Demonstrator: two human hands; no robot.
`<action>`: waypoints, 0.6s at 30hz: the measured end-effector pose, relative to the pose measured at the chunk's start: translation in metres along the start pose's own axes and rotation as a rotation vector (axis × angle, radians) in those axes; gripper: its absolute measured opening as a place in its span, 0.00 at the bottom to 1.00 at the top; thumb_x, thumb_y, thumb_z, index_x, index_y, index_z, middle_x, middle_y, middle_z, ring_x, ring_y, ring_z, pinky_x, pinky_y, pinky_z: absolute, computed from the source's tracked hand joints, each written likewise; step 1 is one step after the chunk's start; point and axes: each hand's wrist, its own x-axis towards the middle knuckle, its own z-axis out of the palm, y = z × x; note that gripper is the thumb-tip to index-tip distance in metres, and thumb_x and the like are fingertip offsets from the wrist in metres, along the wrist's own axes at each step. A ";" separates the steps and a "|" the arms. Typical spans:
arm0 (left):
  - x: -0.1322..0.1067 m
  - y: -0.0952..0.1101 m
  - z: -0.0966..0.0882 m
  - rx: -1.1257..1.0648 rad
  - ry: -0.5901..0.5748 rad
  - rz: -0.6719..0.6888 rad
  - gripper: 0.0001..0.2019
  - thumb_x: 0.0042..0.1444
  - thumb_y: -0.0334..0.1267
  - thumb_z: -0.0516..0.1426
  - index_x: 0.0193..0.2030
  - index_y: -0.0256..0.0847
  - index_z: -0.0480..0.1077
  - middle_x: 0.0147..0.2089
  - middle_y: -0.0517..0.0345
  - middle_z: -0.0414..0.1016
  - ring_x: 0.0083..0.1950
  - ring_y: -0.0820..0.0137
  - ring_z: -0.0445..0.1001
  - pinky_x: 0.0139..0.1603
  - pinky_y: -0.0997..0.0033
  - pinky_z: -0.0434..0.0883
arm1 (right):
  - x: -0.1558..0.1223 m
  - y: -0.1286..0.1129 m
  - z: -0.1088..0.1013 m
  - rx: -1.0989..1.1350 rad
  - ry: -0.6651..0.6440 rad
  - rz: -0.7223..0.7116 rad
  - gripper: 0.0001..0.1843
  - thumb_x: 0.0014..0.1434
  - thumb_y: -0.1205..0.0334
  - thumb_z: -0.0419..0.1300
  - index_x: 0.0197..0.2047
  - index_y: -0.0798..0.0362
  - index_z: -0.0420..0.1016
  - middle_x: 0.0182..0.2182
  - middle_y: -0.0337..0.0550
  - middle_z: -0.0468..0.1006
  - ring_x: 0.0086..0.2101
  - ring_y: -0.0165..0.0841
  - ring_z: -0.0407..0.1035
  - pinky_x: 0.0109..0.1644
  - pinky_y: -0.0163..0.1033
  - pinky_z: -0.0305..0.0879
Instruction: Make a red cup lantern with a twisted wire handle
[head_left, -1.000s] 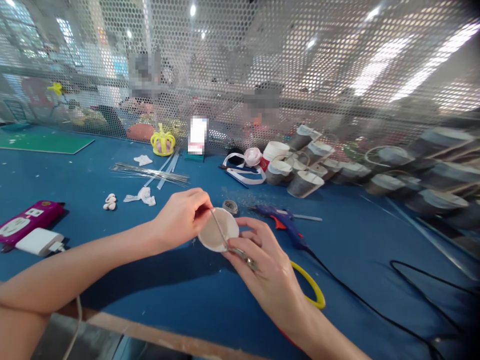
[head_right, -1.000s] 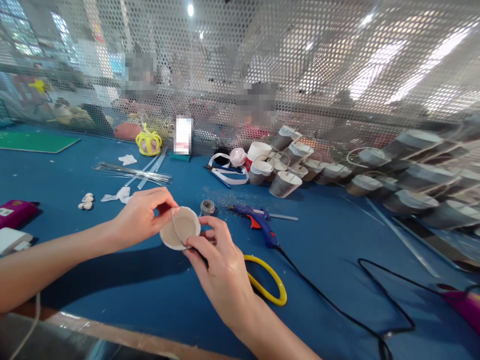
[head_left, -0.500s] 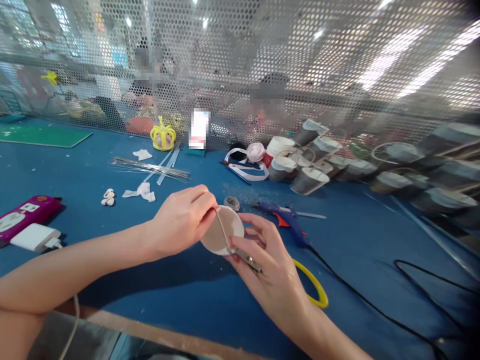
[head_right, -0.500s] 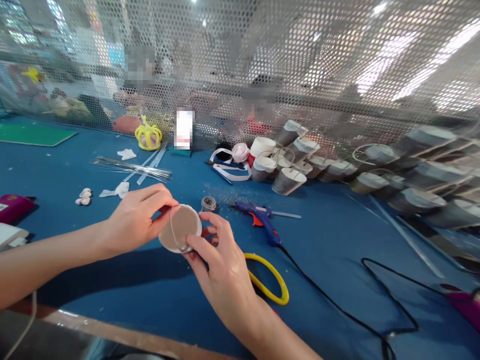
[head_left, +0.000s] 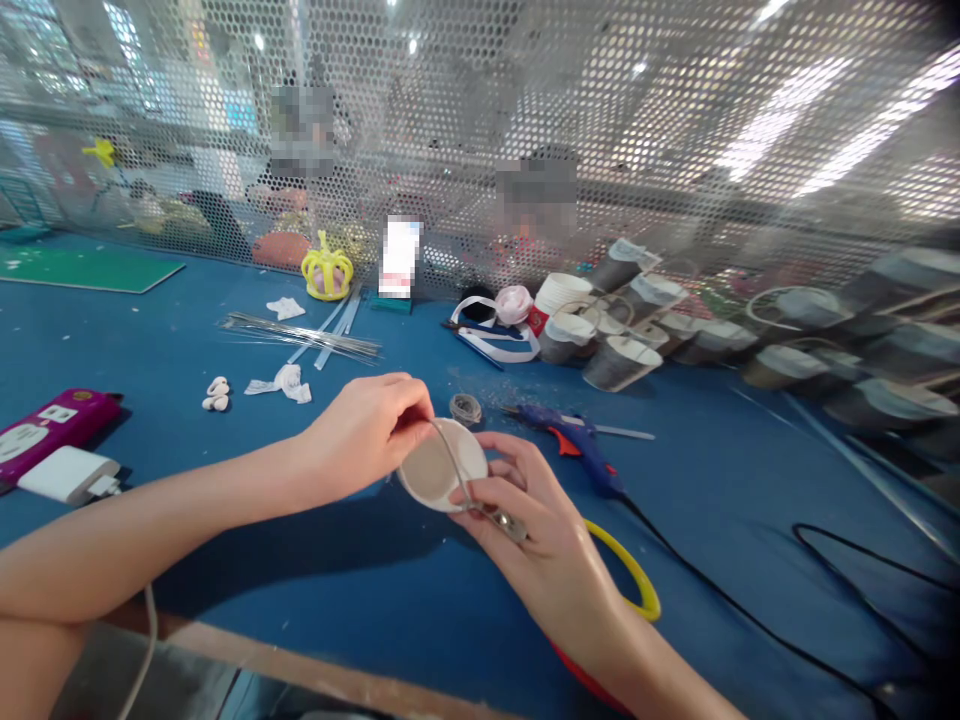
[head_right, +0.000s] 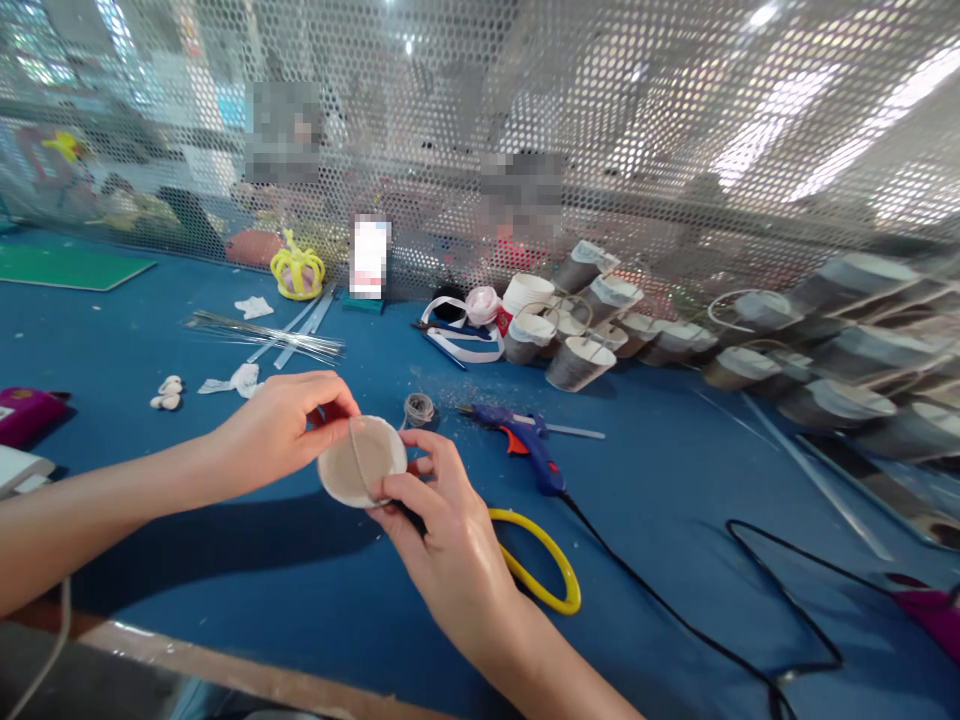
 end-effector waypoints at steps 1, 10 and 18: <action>0.001 0.000 -0.002 -0.038 -0.060 -0.049 0.03 0.50 0.33 0.54 0.28 0.37 0.67 0.27 0.60 0.70 0.27 0.74 0.67 0.27 0.75 0.63 | 0.000 0.000 -0.001 0.015 -0.026 0.030 0.05 0.54 0.69 0.55 0.30 0.51 0.70 0.45 0.46 0.61 0.36 0.31 0.64 0.37 0.39 0.67; 0.022 -0.035 -0.018 -0.779 -0.485 -0.356 0.12 0.46 0.38 0.58 0.37 0.36 0.66 0.32 0.58 0.72 0.30 0.74 0.70 0.31 0.73 0.68 | 0.007 0.002 -0.013 0.208 -0.109 0.255 0.02 0.52 0.65 0.57 0.29 0.50 0.71 0.45 0.44 0.64 0.40 0.33 0.66 0.36 0.35 0.66; 0.022 -0.042 0.009 -1.078 -0.025 -0.413 0.10 0.54 0.33 0.50 0.23 0.39 0.55 0.17 0.67 0.59 0.17 0.80 0.57 0.18 0.79 0.57 | 0.010 0.013 -0.013 0.489 -0.187 0.330 0.04 0.51 0.60 0.58 0.30 0.51 0.68 0.44 0.43 0.64 0.40 0.32 0.65 0.40 0.37 0.64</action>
